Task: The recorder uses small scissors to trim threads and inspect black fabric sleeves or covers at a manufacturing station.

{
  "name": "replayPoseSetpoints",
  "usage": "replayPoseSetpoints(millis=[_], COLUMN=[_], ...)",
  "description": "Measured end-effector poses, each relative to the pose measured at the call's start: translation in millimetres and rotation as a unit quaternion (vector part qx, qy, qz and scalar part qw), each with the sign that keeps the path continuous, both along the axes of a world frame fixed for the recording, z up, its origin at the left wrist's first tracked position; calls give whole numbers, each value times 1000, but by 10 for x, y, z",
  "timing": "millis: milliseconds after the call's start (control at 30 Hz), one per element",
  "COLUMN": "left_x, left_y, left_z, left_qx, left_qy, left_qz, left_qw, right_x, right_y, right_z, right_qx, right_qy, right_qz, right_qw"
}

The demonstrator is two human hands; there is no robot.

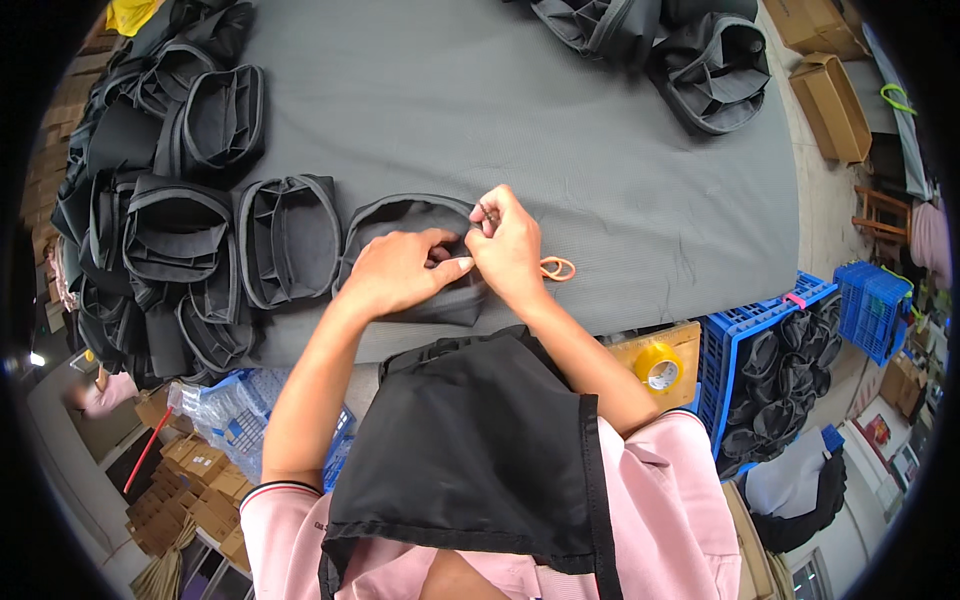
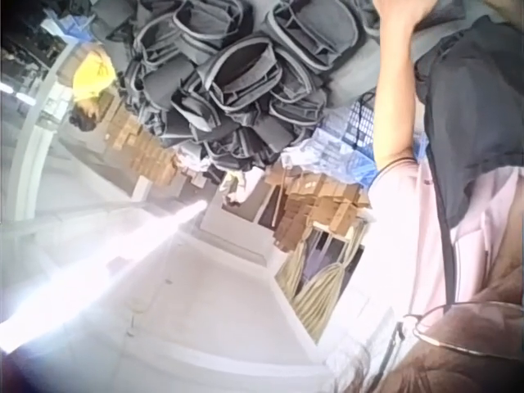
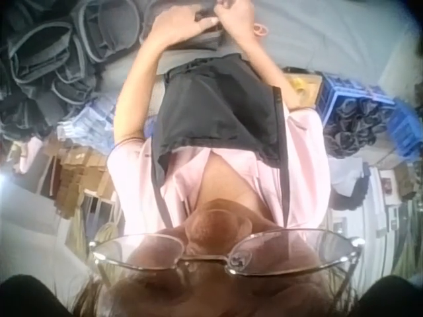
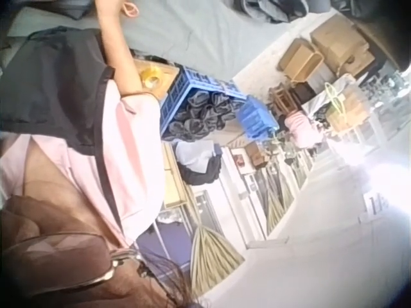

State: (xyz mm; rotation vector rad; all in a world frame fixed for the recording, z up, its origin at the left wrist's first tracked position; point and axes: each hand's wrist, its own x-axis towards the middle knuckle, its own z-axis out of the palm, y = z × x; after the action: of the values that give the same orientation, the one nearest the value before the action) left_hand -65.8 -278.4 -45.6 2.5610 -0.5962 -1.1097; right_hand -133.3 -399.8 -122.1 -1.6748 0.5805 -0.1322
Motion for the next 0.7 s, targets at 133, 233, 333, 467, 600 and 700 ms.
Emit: replayPoseSetpoints(millis=[133, 233, 333, 467, 600, 700], left_x=[124, -157, -217, -111, -126, -198], left_y=[-244, -454, -237, 76, 241, 315], left_z=[-19, -163, -377, -311, -221, -240], left_qx=[93, 94, 0, -188, -208, -247], left_qy=[143, 62, 25, 202, 257, 262], left_qz=[-116, -54, 13, 151, 199, 212], left_qw=[979, 992, 1000, 949, 922, 909], right_x=[-102, -239, -404, -529, -536, -509], right_y=[-106, -162, -210, -233, -253, -270], right_z=[198, 59, 166, 236, 350, 532], right_qx=[313, 301, 293, 162, -11, -67], right_qy=[39, 20, 34, -3, -18, -56], right_qz=[-65, -106, -98, -33, 85, 151], right_qw=[947, 947, 951, 986, 996, 985])
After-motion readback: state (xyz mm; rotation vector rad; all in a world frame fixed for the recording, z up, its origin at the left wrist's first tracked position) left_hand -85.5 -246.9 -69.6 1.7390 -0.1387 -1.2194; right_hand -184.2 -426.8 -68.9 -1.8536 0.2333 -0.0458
